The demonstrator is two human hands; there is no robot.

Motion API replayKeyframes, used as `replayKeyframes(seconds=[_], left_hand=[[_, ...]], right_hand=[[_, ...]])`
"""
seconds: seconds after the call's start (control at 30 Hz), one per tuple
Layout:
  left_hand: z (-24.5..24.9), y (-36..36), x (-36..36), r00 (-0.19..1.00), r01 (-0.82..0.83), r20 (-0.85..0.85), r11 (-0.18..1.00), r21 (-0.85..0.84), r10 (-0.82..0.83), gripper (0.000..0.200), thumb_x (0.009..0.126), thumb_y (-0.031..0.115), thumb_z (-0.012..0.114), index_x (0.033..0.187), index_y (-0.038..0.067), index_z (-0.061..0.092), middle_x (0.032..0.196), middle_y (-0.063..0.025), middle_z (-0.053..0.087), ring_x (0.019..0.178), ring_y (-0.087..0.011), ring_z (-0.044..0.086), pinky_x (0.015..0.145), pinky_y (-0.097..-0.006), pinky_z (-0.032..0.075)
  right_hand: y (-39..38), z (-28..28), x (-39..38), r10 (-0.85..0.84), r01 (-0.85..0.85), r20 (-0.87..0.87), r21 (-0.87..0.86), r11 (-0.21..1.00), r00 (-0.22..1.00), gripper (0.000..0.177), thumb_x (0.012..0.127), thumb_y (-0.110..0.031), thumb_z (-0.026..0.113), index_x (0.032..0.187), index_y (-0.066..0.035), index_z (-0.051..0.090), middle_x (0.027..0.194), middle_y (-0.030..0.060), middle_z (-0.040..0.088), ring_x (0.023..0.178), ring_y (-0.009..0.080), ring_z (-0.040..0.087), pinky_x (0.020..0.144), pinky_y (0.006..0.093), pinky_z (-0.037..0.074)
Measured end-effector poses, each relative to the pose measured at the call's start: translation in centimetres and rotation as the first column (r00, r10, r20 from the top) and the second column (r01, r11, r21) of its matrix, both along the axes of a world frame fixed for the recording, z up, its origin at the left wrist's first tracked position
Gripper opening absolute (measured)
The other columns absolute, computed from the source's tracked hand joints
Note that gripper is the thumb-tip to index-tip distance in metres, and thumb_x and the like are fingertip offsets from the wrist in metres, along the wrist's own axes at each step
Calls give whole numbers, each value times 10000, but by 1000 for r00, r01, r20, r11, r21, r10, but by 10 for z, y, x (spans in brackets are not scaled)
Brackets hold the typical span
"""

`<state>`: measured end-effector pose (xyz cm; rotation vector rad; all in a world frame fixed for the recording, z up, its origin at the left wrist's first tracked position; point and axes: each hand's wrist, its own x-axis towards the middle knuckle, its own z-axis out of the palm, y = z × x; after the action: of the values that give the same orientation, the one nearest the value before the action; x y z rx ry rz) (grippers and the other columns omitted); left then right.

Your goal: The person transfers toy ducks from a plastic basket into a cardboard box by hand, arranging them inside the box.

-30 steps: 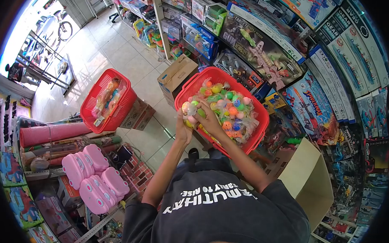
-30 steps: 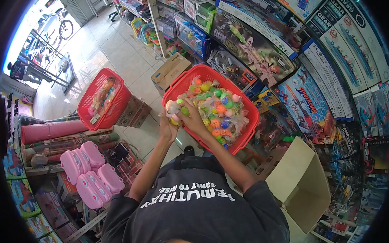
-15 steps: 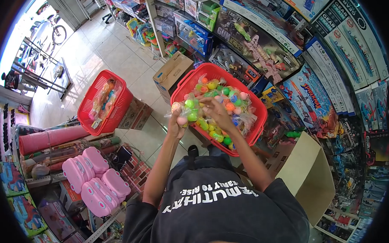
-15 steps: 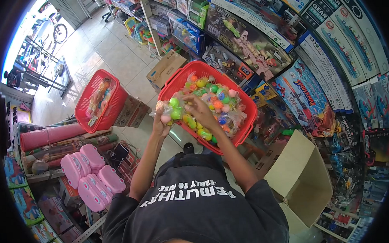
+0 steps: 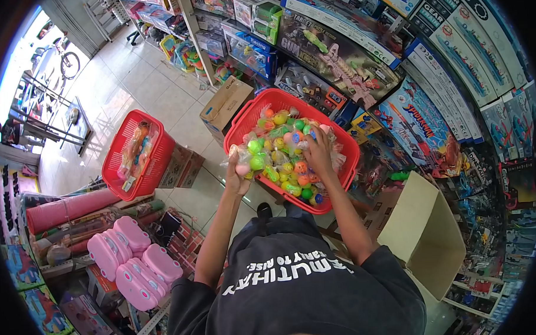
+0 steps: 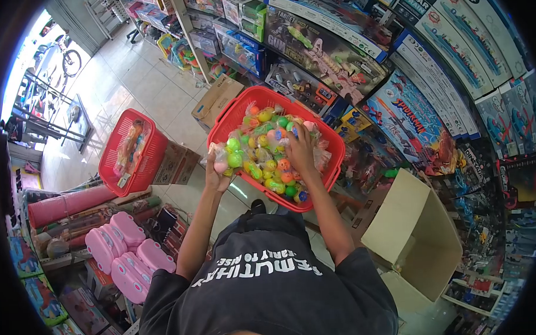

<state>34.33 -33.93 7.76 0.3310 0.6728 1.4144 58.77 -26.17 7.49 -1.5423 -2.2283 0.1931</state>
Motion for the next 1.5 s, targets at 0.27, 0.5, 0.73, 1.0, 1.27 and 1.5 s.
replayKeyframes(seconds=[0.27,0.5,0.73,1.0,1.27,1.5], left_hand=[[8,2,7,999,32,3,998,-52,-32,521,853,487,486,1231,134,423,1207,-83,509,1095,-254,520,844,-452,477],[14,5,24,998,41,58,999,-36,-39,526,863,442,507,1252,106,392,1188,-78,515,1076,-224,528,849,-432,480],[4,4,36,994,51,95,999,-11,-49,477,876,379,521,1237,94,395,1188,-81,512,1088,-218,520,886,-424,463],[-22,1,44,996,-3,90,1000,4,3,501,880,380,520,1250,66,397,1217,-72,499,1127,-197,487,965,-350,382],[-4,-8,43,993,42,-112,991,127,-28,608,861,445,519,1297,60,342,1263,-78,462,1171,-220,451,1007,-381,344],[27,-29,53,971,173,-181,982,73,-158,646,814,419,601,1278,44,352,1226,-96,481,1171,-227,451,1003,-382,351]], right_hand=[[8,23,8,92,-146,-479,-76,986,873,354,730,-44,610,1071,-47,516,1140,128,525,1049,283,506,868,378,400],[-2,43,-6,-319,-294,-932,-357,887,171,218,876,-95,476,1088,-46,484,959,32,563,862,107,541,706,263,447],[-22,53,-36,-318,-526,-916,-400,751,244,270,872,-129,486,1134,-69,463,990,17,534,966,90,502,792,235,424],[-43,67,-67,-7,-502,-886,-269,822,464,382,835,-138,488,1186,-5,419,1060,78,526,1008,146,488,900,298,379],[-50,63,-56,36,-553,-848,-312,772,528,495,831,-155,498,1283,2,372,1211,126,481,1137,210,443,969,327,326],[-83,98,-40,181,-525,-758,-239,817,626,638,796,-250,541,1347,-44,292,1402,172,233,1331,324,171,1072,416,167]])
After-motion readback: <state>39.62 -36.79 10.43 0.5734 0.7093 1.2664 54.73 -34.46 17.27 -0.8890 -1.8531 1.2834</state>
